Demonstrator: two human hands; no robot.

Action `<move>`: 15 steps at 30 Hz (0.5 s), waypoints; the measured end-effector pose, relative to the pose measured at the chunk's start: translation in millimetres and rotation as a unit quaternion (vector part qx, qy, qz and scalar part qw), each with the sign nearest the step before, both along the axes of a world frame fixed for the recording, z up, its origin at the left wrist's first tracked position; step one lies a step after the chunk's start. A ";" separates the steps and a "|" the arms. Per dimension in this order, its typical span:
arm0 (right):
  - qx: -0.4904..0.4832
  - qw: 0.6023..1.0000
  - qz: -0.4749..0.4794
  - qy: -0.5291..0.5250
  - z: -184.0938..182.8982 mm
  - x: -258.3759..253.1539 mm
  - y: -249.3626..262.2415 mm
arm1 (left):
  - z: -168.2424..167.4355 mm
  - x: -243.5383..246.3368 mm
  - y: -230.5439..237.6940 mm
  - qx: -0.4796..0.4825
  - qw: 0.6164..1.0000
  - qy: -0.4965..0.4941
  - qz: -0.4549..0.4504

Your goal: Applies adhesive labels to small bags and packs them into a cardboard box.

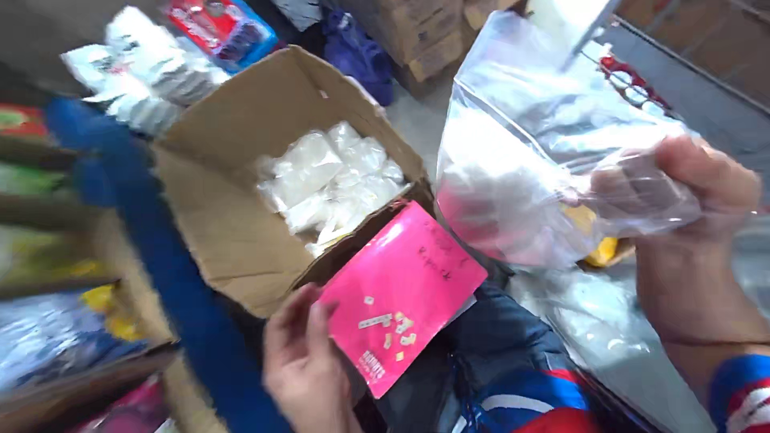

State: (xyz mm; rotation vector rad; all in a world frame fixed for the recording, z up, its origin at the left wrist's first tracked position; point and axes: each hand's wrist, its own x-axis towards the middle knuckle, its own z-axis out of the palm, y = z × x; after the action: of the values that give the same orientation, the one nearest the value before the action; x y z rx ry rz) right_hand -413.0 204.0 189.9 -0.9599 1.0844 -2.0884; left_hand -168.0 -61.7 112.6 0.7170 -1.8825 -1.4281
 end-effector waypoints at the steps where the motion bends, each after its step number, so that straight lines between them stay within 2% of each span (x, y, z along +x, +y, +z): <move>1: 0.036 0.998 -0.005 0.045 5.3 1.5 14.5 | -0.3 3.4 -1.8 0.007 1.000 -0.002 -0.002; 4: 0.169 0.972 -0.011 0.165 10.2 9.4 59.1 | -3.5 6.4 -3.6 0.014 1.000 -0.018 -0.002; 8: 0.359 0.911 0.052 0.198 -1.6 25.2 113.2 | -10.5 1.4 -2.2 0.014 0.999 -0.044 -0.023; 10: 0.476 0.857 0.075 0.181 -8.0 37.2 144.8 | -14.1 -2.5 0.1 0.019 0.997 -0.056 -0.039; 12: 0.594 0.786 0.097 0.137 -14.6 49.8 170.5 | -16.8 -7.1 1.7 0.015 0.996 -0.063 -0.060; 15: 0.711 0.681 0.169 0.038 -28.4 58.4 197.7 | -18.7 -16.0 8.8 0.011 0.994 -0.078 -0.080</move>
State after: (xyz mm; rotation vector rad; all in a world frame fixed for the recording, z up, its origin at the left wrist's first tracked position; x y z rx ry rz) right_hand -354.6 401.6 161.5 -0.3132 1.8421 -0.4248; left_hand -184.0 -52.9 93.9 0.7206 -2.0888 -1.5309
